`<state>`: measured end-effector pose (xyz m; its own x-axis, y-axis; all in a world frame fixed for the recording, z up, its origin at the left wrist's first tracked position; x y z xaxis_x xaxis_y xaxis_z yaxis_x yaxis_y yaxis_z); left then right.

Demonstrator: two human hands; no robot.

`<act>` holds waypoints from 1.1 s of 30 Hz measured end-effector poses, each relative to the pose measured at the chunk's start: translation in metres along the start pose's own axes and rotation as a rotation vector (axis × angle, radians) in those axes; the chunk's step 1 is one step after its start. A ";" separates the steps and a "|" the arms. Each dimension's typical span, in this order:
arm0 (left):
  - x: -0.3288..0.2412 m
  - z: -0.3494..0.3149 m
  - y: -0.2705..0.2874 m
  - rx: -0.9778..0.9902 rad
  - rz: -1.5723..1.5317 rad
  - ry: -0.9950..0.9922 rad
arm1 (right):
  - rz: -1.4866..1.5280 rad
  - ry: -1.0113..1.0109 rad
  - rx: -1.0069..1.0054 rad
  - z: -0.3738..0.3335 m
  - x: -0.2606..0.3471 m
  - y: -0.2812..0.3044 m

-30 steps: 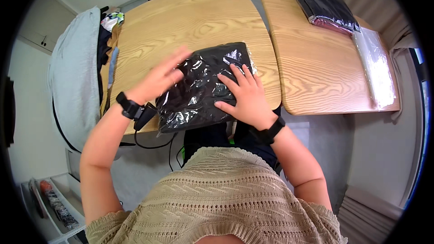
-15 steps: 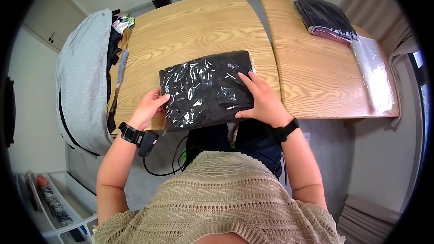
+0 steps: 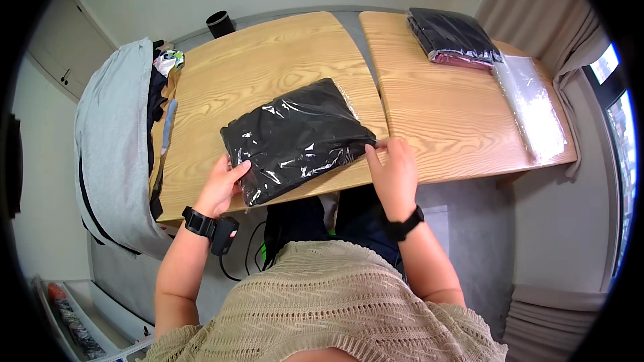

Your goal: Folding and packaging navy and black pants into plastic bags on a wooden table.

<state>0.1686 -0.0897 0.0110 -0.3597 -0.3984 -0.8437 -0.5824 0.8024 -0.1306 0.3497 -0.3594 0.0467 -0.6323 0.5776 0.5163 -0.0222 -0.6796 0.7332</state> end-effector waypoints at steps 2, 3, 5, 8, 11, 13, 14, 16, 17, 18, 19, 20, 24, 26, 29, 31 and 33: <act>0.002 0.005 0.001 0.012 -0.057 0.004 | 0.231 -0.185 0.262 -0.012 -0.003 -0.006; 0.003 0.005 0.002 0.021 -0.056 0.002 | 0.470 -0.371 0.528 -0.024 -0.004 -0.019; -0.004 0.002 -0.005 0.130 -0.174 -0.059 | 0.739 -0.425 0.750 -0.041 0.008 -0.041; -0.012 -0.006 -0.019 0.202 -0.264 -0.061 | 1.016 -0.521 0.769 -0.043 0.026 -0.056; -0.005 -0.005 -0.024 0.271 -0.330 -0.043 | 1.790 -0.689 0.605 -0.038 0.039 -0.084; 0.001 -0.007 -0.019 0.182 -0.219 -0.086 | 2.096 -0.802 0.638 -0.029 0.057 -0.085; 0.004 -0.009 -0.021 0.162 -0.195 -0.084 | 2.116 -0.821 0.619 -0.025 0.060 -0.088; 0.012 -0.013 -0.018 0.117 -0.119 -0.058 | 2.043 -0.826 0.534 -0.021 0.059 -0.097; 0.014 -0.016 -0.018 0.100 -0.078 -0.064 | 1.993 -0.865 0.541 -0.021 0.055 -0.100; 0.016 -0.018 -0.019 0.118 -0.093 -0.055 | 1.975 -0.880 0.555 -0.022 0.049 -0.104; 0.019 -0.017 -0.022 0.138 -0.106 -0.045 | 1.958 -0.896 0.568 -0.022 0.042 -0.107; 0.022 -0.018 -0.020 0.132 -0.078 -0.078 | 1.939 -0.916 0.544 -0.018 0.046 -0.102; 0.024 -0.020 -0.030 0.225 -0.209 -0.069 | 1.923 -0.883 0.489 0.008 0.043 -0.062; 0.019 -0.020 -0.031 0.146 -0.092 -0.096 | 1.884 -0.797 0.389 0.031 0.034 -0.025; 0.028 -0.015 -0.010 -0.080 0.065 -0.183 | 1.872 -0.691 0.277 0.070 0.010 0.024; 0.032 -0.017 -0.009 -0.188 0.061 -0.283 | 1.842 -0.599 0.176 0.101 -0.030 0.053; 0.038 -0.019 -0.014 -0.255 0.065 -0.341 | 1.807 -0.571 0.033 0.136 -0.059 0.080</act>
<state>0.1489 -0.1247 -0.0095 -0.1653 -0.1466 -0.9753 -0.7432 0.6686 0.0255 0.4911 -0.3860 0.1348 0.4194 -0.6546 0.6290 0.2995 -0.5544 -0.7765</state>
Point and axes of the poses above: each hand's wrist, its own z-axis towards the middle knuckle, its own y-axis out of the back of the hand, x = y × z, the point moved 5 cm from there along z, towards the middle knuckle, and after that the axes turned 8 degrees about y, right-handed, at the moved point
